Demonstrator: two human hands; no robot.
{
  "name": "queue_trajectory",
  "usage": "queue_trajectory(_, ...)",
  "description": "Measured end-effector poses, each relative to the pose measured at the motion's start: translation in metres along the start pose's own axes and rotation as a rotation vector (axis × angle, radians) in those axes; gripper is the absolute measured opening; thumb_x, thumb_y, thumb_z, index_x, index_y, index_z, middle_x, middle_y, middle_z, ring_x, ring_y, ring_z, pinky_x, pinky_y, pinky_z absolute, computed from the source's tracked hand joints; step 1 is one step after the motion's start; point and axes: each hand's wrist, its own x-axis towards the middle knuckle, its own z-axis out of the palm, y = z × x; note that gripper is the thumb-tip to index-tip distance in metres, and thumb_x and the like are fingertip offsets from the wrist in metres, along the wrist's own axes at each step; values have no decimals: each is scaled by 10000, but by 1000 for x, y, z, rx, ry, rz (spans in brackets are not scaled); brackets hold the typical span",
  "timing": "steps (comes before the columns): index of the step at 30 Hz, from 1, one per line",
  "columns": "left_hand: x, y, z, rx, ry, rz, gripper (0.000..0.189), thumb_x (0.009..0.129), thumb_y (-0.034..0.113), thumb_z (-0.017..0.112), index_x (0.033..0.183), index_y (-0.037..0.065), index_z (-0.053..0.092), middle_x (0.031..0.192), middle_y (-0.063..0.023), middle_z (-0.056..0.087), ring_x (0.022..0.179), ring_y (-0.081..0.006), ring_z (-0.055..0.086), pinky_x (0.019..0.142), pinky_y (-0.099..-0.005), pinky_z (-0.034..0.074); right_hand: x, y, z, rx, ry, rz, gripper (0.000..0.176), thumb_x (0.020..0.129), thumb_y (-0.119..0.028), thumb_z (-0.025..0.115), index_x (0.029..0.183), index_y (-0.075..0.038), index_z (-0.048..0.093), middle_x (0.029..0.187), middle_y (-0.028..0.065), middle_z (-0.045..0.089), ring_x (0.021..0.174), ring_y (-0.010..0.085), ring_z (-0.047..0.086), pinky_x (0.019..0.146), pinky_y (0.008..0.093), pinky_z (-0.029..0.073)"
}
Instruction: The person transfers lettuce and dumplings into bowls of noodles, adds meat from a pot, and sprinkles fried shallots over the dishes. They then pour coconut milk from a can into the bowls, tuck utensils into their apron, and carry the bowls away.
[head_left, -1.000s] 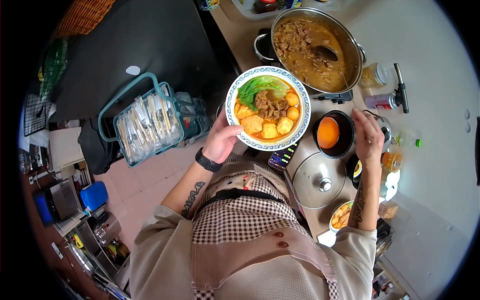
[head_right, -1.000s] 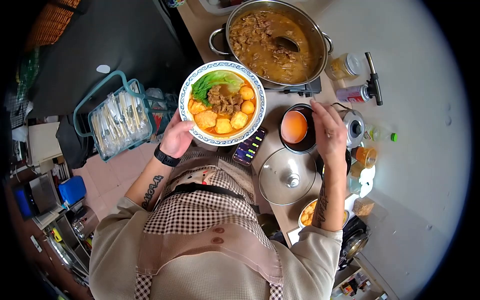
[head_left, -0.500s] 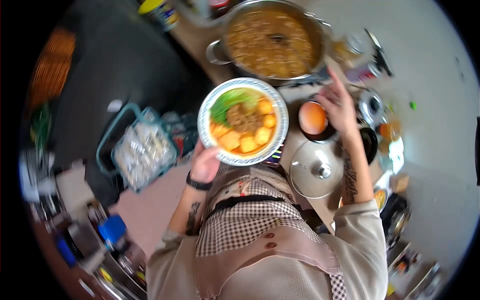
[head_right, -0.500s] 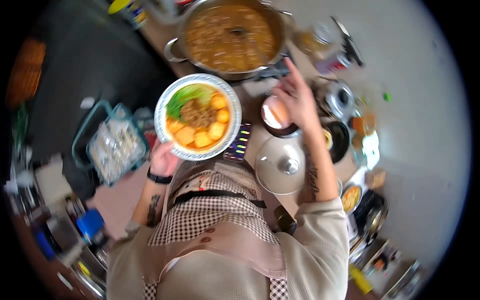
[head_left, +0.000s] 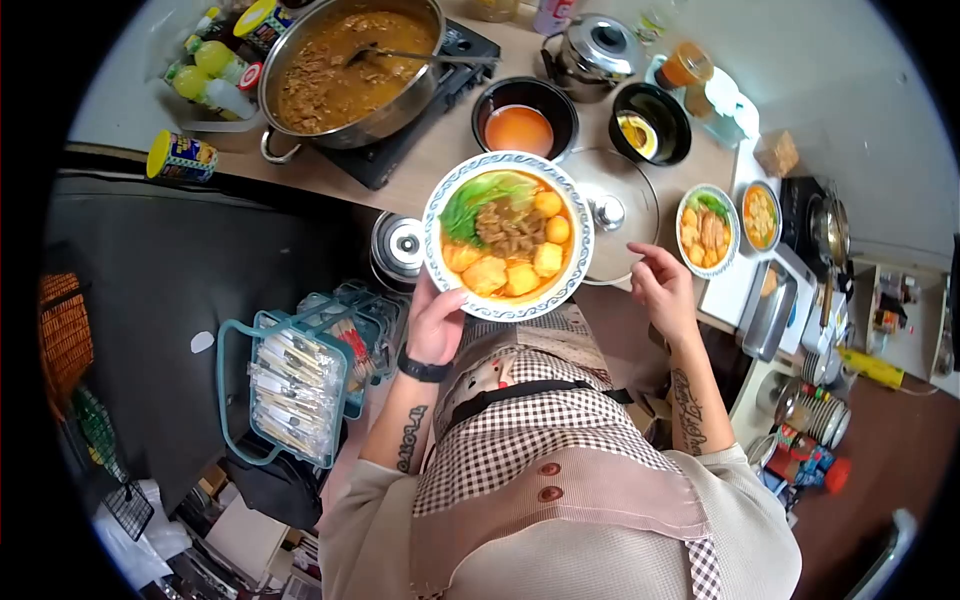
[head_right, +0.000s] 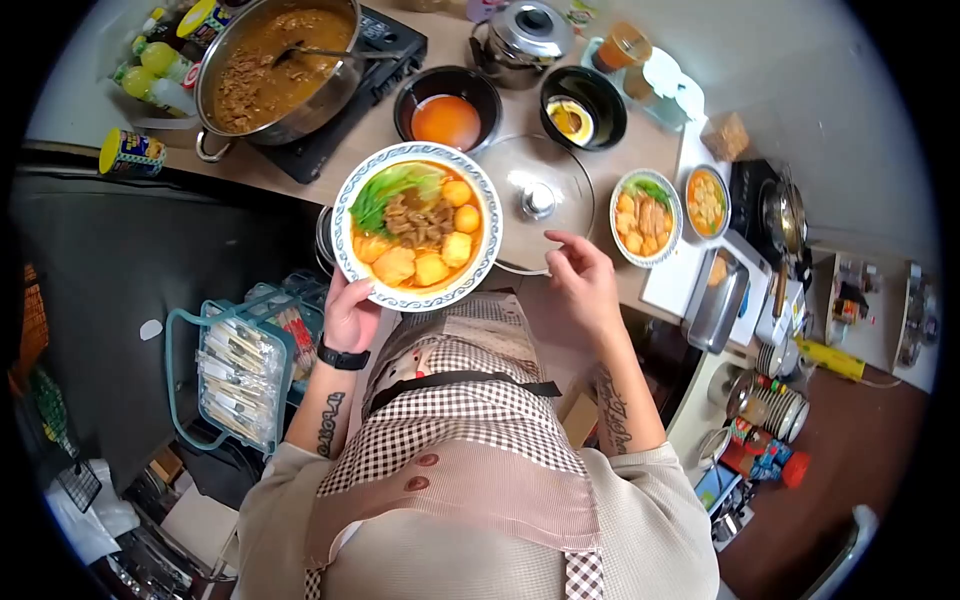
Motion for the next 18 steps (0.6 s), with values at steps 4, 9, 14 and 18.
queue_trajectory(4, 17, -16, 26, -70, -73, -78, 721, 829, -33, 597, 1500, 30, 344, 1427, -114, 502, 1316, -239, 495, 1115, -368, 395, -14, 2, -27, 5, 105, -28, 268, 965, -94, 604, 1206, 14, 652, 765, -21, 591, 643, 55, 533, 602, 212, 437)
queue_trajectory(9, 32, -36, 58, -18, -134, -65, 723, 825, -25, 612, 1495, 34, 346, 1415, -107, 509, 1305, -236, 502, 1102, -358, 408, -10, 2, -64, 16, 199, -139, 233, 950, -87, 628, 1160, 7, 670, 754, -26, 600, 638, 52, 537, 584, 214, 439)
queue_trajectory(14, 18, -42, 63, 55, -83, -32, 722, 808, -11, 626, 1480, 35, 366, 1426, -116, 505, 1314, -242, 500, 1117, -377, 399, -2, -48, -44, -357, 131, -598, 101, 886, -55, 696, 974, -7, 702, 780, 81, 682, 643, 155, 620, 623, 275, 502)
queue_trajectory(18, 5, -95, 111, 9, 7, 39, 755, 799, -9, 624, 1501, 41, 350, 1438, -116, 507, 1321, -268, 502, 1131, -405, 391, 36, -97, -84, -426, -95, -771, 178, 900, -90, 686, 1067, -33, 708, 816, 122, 695, 674, 220, 661, 638, 332, 532)
